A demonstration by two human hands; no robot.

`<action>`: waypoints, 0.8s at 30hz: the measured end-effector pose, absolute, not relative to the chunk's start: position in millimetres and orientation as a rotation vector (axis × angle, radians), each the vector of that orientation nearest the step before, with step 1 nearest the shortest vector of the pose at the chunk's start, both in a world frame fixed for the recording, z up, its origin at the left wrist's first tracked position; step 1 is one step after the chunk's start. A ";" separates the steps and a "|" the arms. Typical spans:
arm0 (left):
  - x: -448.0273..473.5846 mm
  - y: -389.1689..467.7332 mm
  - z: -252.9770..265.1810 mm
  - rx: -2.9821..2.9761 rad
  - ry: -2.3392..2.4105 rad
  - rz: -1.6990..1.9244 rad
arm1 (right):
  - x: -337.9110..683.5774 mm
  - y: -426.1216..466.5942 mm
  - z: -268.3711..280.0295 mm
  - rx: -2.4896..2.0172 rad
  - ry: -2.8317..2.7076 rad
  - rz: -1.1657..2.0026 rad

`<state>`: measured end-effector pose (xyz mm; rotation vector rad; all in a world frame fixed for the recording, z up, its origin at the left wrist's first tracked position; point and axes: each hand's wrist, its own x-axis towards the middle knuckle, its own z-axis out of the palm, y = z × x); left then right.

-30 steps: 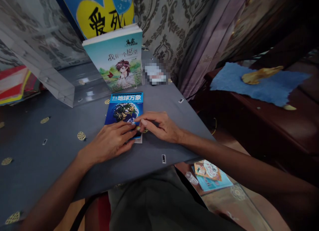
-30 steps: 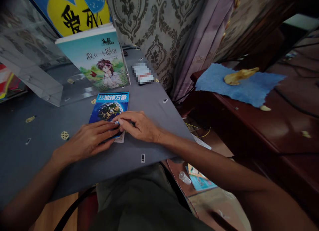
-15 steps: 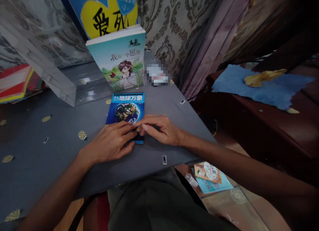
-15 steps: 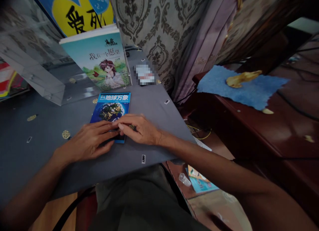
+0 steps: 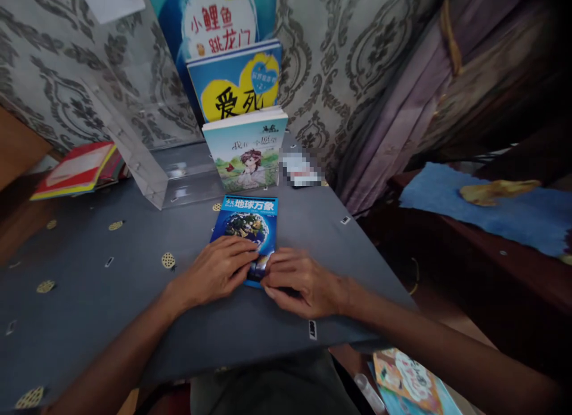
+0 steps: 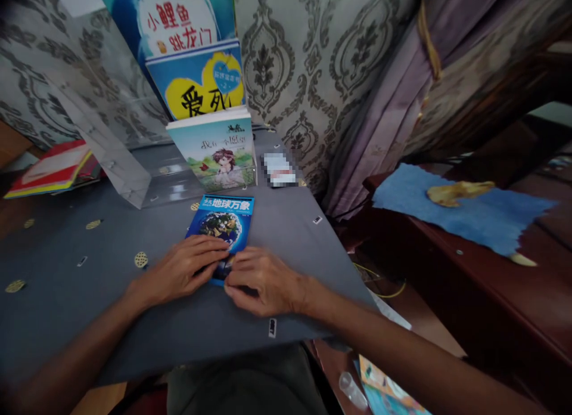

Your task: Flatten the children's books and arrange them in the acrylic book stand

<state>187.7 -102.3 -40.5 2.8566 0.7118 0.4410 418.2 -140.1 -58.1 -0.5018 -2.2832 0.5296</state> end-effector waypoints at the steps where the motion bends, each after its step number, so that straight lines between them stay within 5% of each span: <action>1: 186.8 -98.3 -43.8 2.853 0.766 0.462 | 418.2 -139.4 -58.5 -0.525 -2.292 0.535; 14: 191.3 -23.8 -67.8 2.787 1.316 0.517 | 424.6 -70.4 -72.4 -1.373 -2.359 0.244; 24: 192.4 -25.8 -75.5 2.749 1.363 0.565 | 417.2 -71.2 -70.3 -1.533 -2.361 0.162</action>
